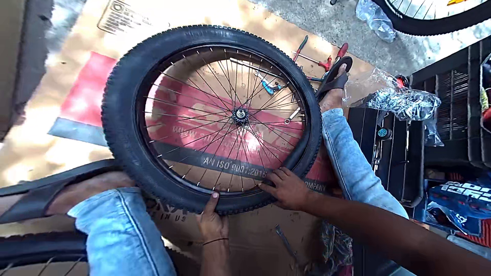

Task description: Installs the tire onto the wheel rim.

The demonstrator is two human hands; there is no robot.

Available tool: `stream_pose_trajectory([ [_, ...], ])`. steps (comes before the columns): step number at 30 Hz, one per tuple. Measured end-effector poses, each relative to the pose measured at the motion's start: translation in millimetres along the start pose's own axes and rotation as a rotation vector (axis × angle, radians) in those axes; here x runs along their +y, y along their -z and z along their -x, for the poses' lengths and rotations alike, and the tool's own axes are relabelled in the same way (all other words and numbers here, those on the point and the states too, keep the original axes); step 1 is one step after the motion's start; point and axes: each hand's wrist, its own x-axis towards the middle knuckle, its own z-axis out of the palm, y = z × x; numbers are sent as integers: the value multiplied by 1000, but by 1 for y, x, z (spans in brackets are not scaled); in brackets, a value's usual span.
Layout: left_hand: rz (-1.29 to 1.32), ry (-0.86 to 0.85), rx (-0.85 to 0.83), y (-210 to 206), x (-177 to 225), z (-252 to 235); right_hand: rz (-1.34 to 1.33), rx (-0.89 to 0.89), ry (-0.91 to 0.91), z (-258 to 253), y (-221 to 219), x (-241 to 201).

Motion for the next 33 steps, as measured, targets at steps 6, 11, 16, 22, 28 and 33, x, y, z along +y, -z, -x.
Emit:
stream_pose_trajectory([
  [6, 42, 36, -10, 8, -2, -7, -49, -232, 98, -24, 16, -3],
  [11, 27, 7, 37, 6, 4, -18, -74, -413, 26, -45, 28, -11],
  [16, 24, 29, 233, -18, -16, 14, -172, -325, -92, -33, 6, -14],
  [22, 45, 254, 201, -44, -35, 40, -323, -305, -137, -61, 23, -55],
  [28, 1, 129, 275, -32, -14, 13, -334, 82, -135, -43, 15, -56],
  [33, 35, 81, 259, -26, -34, 14, -121, -155, -91, 24, 19, -1],
])
